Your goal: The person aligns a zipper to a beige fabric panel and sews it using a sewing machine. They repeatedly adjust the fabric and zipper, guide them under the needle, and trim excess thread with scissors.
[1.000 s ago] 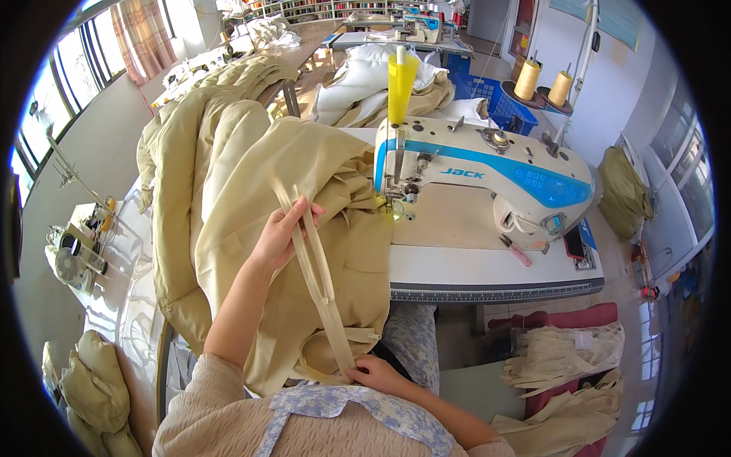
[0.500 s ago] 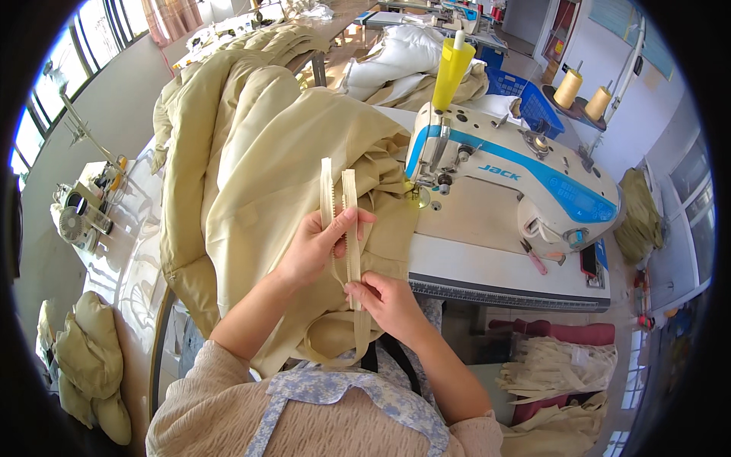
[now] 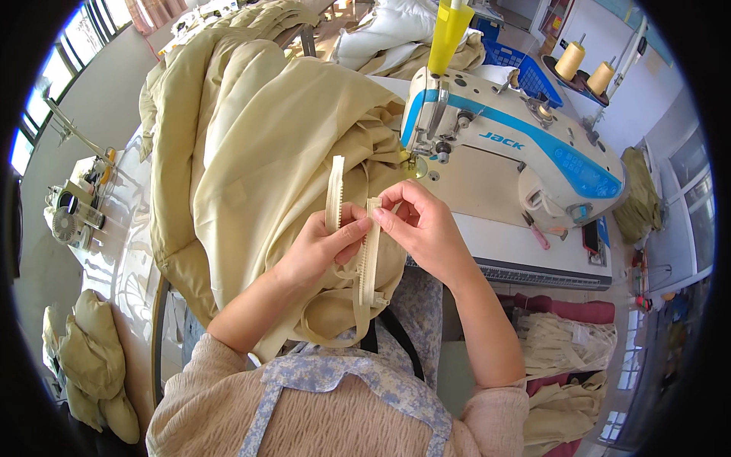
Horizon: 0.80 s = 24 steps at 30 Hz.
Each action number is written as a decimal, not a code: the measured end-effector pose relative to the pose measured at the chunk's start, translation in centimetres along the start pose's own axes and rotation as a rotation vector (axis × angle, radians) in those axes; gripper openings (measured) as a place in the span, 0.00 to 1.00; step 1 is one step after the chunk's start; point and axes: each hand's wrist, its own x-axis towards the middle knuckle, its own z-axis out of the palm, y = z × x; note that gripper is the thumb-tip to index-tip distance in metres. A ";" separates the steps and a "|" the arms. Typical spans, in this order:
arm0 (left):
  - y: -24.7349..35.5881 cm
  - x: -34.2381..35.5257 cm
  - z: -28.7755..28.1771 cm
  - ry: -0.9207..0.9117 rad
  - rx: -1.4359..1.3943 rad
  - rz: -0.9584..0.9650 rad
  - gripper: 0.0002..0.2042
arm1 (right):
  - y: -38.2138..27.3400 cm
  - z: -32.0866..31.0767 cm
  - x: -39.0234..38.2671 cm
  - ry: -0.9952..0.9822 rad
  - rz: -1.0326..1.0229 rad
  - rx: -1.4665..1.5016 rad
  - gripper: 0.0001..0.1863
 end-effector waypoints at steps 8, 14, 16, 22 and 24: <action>-0.6 0.1 -0.4 -0.075 -0.048 -0.074 0.12 | -0.1 -1.4 -0.6 -0.098 -0.109 -0.276 0.04; -1.1 0.2 -0.6 -0.122 -0.187 -0.139 0.11 | 0.5 -1.6 -0.5 -0.071 -0.518 -0.515 0.06; -1.4 0.2 -0.5 -0.074 -0.118 -0.099 0.11 | 0.5 -1.6 -0.7 -0.050 -0.551 -0.570 0.06; -2.0 0.2 -0.1 0.007 0.166 0.118 0.12 | 0.8 -1.0 -2.1 -0.050 -0.014 -0.190 0.09; -1.9 0.2 -0.2 -0.022 0.144 0.093 0.12 | 1.2 -0.9 -2.1 -0.062 -0.006 -0.224 0.06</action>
